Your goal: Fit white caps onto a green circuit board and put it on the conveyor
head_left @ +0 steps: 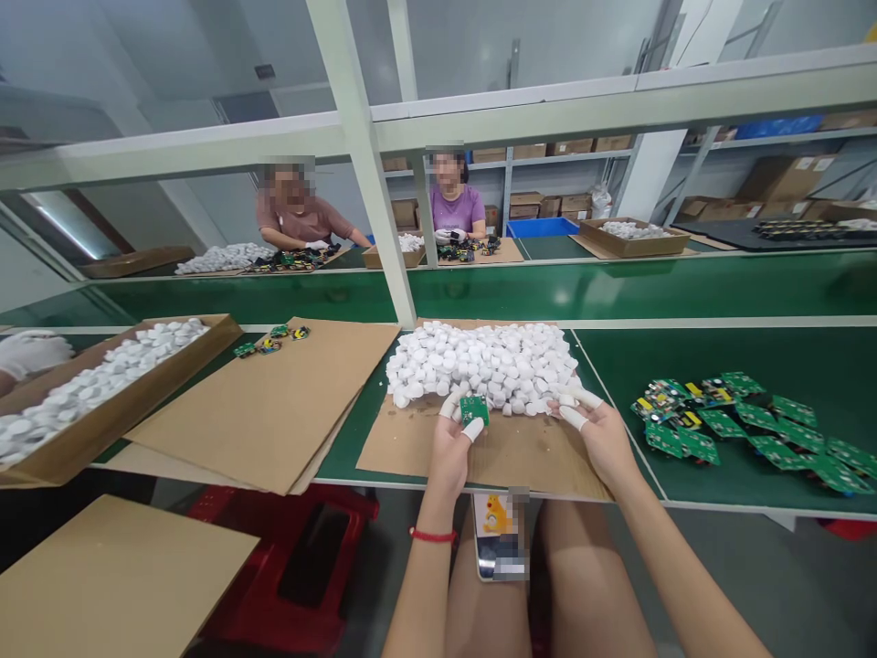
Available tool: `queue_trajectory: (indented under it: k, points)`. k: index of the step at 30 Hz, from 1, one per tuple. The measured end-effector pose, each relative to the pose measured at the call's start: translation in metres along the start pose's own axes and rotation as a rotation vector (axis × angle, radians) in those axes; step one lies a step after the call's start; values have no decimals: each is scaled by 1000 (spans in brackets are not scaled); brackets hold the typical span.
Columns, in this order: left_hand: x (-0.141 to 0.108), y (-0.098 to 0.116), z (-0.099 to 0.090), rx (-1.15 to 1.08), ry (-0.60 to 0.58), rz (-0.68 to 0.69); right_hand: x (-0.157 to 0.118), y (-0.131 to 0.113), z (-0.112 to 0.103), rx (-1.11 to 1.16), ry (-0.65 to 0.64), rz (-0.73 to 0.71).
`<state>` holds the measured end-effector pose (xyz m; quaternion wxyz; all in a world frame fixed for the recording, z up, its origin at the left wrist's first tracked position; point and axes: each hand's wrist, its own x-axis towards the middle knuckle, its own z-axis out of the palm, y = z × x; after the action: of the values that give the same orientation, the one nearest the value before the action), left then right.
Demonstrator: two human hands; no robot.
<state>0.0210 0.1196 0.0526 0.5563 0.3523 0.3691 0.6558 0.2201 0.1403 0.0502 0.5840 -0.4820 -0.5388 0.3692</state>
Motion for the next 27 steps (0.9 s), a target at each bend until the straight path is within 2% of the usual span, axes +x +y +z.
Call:
queue_trajectory:
  k: [4,8,14,17,21,27]
  points:
    - [1,-1,-1,16,1,2,-3,-3,7,37,51,11]
    - [1,-1,-2,25,-2,-2,-3,-8,11,-61,98,-48]
    - [0,-1,-4,9,-14,-4,6,-11,27,-305,15,-178]
    - [0,-2,-4,4,-19,-1,10,-8,39,-400,19,-213]
    - [0,-2,-4,3,-15,-4,12,-3,47,-546,78,-244]
    - [-1,-3,-4,0,-5,-13,10,0,46,-807,216,-262]
